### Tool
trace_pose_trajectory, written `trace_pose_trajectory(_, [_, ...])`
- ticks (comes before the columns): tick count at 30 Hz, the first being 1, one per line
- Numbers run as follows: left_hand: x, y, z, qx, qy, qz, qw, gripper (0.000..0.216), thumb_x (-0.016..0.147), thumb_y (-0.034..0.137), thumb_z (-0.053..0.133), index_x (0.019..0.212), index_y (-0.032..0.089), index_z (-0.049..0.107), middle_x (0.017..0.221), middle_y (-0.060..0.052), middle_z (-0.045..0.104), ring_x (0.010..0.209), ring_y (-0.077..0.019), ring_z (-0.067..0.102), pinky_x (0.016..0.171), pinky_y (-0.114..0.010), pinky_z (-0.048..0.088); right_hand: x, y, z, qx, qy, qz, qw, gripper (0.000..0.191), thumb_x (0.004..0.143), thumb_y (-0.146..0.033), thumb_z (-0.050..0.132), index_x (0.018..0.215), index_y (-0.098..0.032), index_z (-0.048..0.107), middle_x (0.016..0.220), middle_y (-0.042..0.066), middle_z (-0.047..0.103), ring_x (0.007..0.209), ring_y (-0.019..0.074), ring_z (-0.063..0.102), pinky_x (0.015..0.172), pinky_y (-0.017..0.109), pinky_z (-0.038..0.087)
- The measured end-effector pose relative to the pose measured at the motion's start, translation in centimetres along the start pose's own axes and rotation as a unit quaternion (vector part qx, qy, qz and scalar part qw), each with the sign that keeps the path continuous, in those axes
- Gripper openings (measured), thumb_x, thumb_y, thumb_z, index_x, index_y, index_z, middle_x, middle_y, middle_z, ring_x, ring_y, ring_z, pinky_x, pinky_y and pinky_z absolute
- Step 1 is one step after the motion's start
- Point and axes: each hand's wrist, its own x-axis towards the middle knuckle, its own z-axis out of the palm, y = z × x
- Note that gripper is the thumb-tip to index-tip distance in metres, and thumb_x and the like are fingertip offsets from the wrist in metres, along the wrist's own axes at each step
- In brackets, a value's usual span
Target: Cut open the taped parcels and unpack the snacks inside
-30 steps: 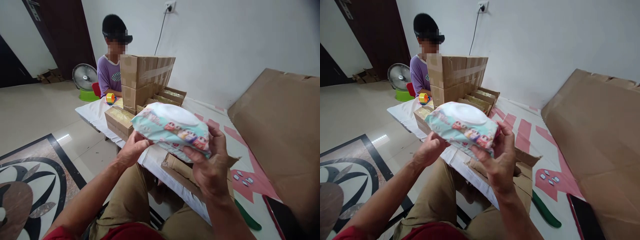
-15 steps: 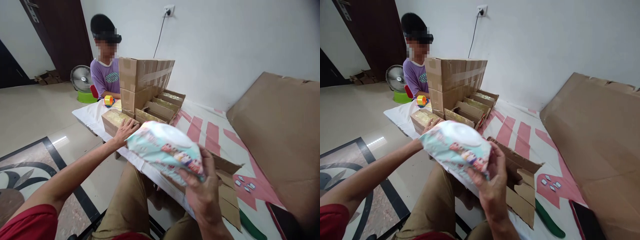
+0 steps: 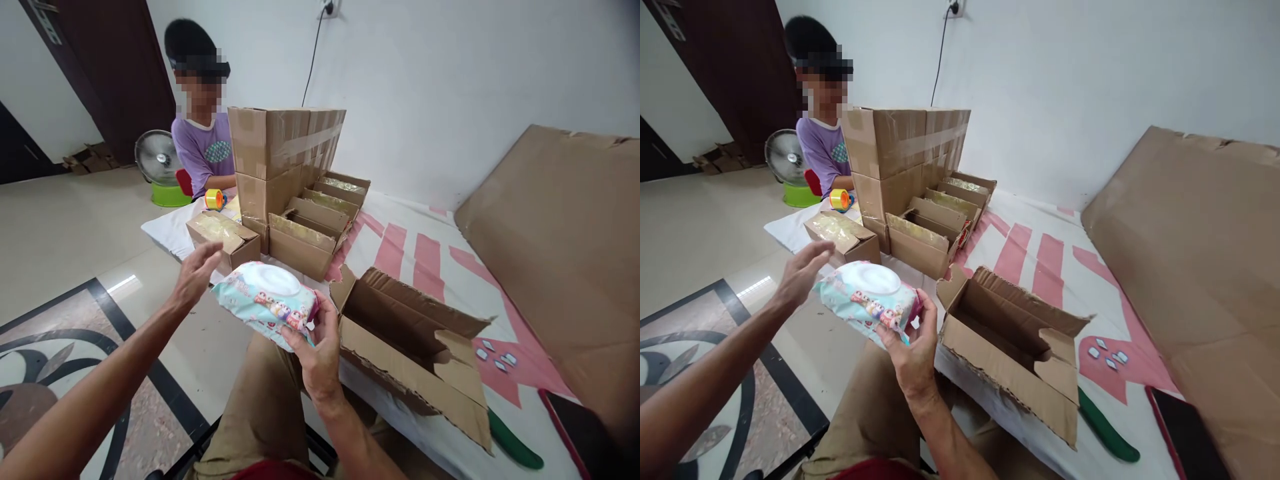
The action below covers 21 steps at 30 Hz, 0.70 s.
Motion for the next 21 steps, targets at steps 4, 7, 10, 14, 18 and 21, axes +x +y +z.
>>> trace_pose_trajectory(4, [-7.0, 2.0, -0.9, -0.338, -0.192, -0.188, 0.902, 0.069, 0.077, 0.075, 0.069, 0.117, 0.019, 0.075, 0.121, -0.017, 0.074, 0.115, -0.0391, 0.067, 0.097, -0.06, 0.056, 0.4, -1.3, 0.0, 0.004, 0.002, -0.066, 0.998, 0.079, 0.072, -0.031, 0.087, 0.14, -0.024, 0.047, 0.143, 0.014, 0.058, 0.127, 0.0274, 0.062, 0.104, 0.043, 0.056])
trace_pose_trajectory(7, [-10.4, 4.4, 1.3, -0.45, -0.256, -0.185, 0.835, 0.066, 0.073, 0.068, 0.08, 0.123, 0.025, 0.072, 0.131, -0.013, 0.071, 0.12, -0.0368, 0.066, 0.096, -0.058, 0.058, 0.5, -2.8, -0.2, -0.008, -0.007, -0.129, 0.992, 0.081, 0.075, -0.025, 0.086, 0.145, -0.026, 0.044, 0.146, 0.014, 0.056, 0.129, 0.0268, 0.062, 0.103, 0.041, 0.057])
trace_pose_trajectory(10, [-11.2, 7.2, 4.2, -0.511, -0.223, -0.181, 0.81, 0.054, 0.074, 0.053, 0.087, 0.119, 0.028, 0.072, 0.125, -0.007, 0.074, 0.114, -0.0288, 0.069, 0.095, -0.047, 0.06, 0.8, -3.8, -0.5, -0.037, 0.001, -0.188, 0.982, 0.083, 0.076, -0.019, 0.084, 0.147, -0.026, 0.042, 0.147, 0.014, 0.053, 0.131, 0.0262, 0.06, 0.104, 0.041, 0.056])
trace_pose_trajectory(14, [-10.4, 10.5, 6.9, -0.536, -0.146, -0.19, 0.81, 0.055, 0.068, 0.041, 0.094, 0.116, 0.028, 0.071, 0.109, -0.001, 0.077, 0.099, -0.0212, 0.072, 0.093, -0.04, 0.06, 1.8, -5.1, -0.8, -0.055, 0.012, -0.255, 0.965, 0.083, 0.077, -0.02, 0.081, 0.149, -0.027, 0.041, 0.147, 0.014, 0.052, 0.133, 0.0258, 0.058, 0.108, 0.043, 0.054])
trace_pose_trajectory(18, [-9.5, 12.4, 7.1, -0.516, -0.111, -0.153, 0.836, 0.064, 0.066, 0.041, 0.095, 0.122, 0.027, 0.068, 0.111, -0.003, 0.077, 0.104, -0.0245, 0.072, 0.099, -0.044, 0.058, 2.6, -7.0, -0.6, -0.071, -0.01, -0.312, 0.948, 0.09, 0.075, -0.027, 0.082, 0.153, -0.03, 0.037, 0.155, 0.012, 0.045, 0.142, 0.0302, 0.05, 0.115, 0.05, 0.047])
trace_pose_trajectory(21, [-9.3, 11.1, 6.1, -0.481, -0.083, -0.147, 0.86, 0.062, 0.062, 0.047, 0.094, 0.115, 0.027, 0.069, 0.111, -0.004, 0.078, 0.12, -0.0323, 0.067, 0.1, -0.047, 0.057, 2.5, -6.8, -0.2, -0.13, -0.035, -0.273, 0.952, 0.095, 0.077, -0.035, 0.083, 0.159, -0.033, 0.034, 0.167, 0.01, 0.031, 0.154, 0.0352, 0.033, 0.121, 0.058, 0.039])
